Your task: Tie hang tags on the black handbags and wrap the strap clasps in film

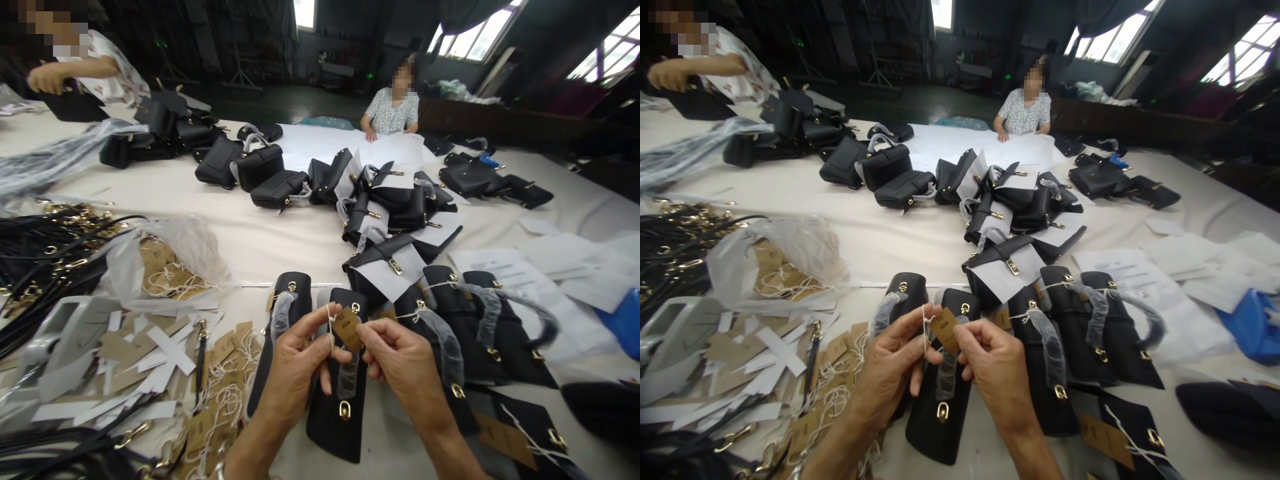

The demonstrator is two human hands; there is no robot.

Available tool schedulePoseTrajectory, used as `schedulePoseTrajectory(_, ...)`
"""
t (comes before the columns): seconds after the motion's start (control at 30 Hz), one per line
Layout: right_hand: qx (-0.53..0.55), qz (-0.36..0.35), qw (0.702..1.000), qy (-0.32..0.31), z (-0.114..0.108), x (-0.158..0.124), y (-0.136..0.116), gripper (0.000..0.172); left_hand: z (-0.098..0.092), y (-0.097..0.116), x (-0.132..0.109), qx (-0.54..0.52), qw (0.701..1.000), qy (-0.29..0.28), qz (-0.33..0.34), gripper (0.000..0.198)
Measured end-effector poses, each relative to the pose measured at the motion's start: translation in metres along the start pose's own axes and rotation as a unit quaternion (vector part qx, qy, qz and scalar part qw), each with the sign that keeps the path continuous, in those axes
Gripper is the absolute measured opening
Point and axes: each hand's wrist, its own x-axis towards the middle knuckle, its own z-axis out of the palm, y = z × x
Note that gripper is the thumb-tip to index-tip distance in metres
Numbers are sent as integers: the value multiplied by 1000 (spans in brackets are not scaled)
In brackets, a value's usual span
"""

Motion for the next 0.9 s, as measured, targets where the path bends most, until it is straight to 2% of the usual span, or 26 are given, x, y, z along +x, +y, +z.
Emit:
schedulePoseTrajectory(0.07, -57, -71, 995, -31, -1, 0, -3, 33, 0, 3, -1, 94, 995, -15, 37, 45)
schedulePoseTrajectory(0.13, -116, -139, 982, -63, -1, 1, -7, 29, 0, 10, -2, 231, 963, -31, 137, 35)
schedulePoseTrajectory(0.2, -128, -145, 978, -81, -2, 2, -11, 27, -1, 23, -4, 381, 891, -40, 244, 29)
schedulePoseTrajectory(0.27, -99, -98, 987, -75, -3, 3, -13, 28, -2, 39, -5, 509, 806, -43, 300, 30)
schedulePoseTrajectory(0.37, -50, -21, 998, -25, -4, 2, -7, 37, -3, 60, 2, 632, 709, -26, 313, 35)
schedulePoseTrajectory(0.43, -33, 10, 999, -7, -5, 1, 2, 40, -3, 68, 16, 696, 662, -17, 279, 33)
schedulePoseTrajectory(0.5, -28, 30, 999, -13, -4, -3, 14, 41, -3, 71, 36, 741, 630, -1, 232, 24)
schedulePoseTrajectory(0.53, -28, 37, 999, -18, -3, -6, 20, 41, -4, 72, 47, 746, 627, 16, 225, 21)
schedulePoseTrajectory(0.57, -28, 41, 998, -23, -2, -8, 26, 41, -5, 72, 57, 733, 637, 38, 236, 21)
schedulePoseTrajectory(0.67, -33, 42, 998, -40, 3, -18, 37, 42, -12, 74, 72, 592, 711, 117, 360, 34)
schedulePoseTrajectory(0.73, -35, 33, 998, -44, 7, -22, 37, 42, -22, 74, 63, 490, 744, 173, 420, 40)
schedulePoseTrajectory(0.77, -27, 26, 998, -46, 10, -23, 35, 42, -28, 72, 54, 461, 758, 202, 415, 39)
schedulePoseTrajectory(0.83, 12, 8, 998, -58, 17, -25, 30, 42, -42, 63, 31, 437, 804, 231, 329, 36)
schedulePoseTrajectory(0.9, 62, -10, 996, -68, 28, -24, 24, 39, -55, 48, 9, 433, 861, 188, 192, 40)
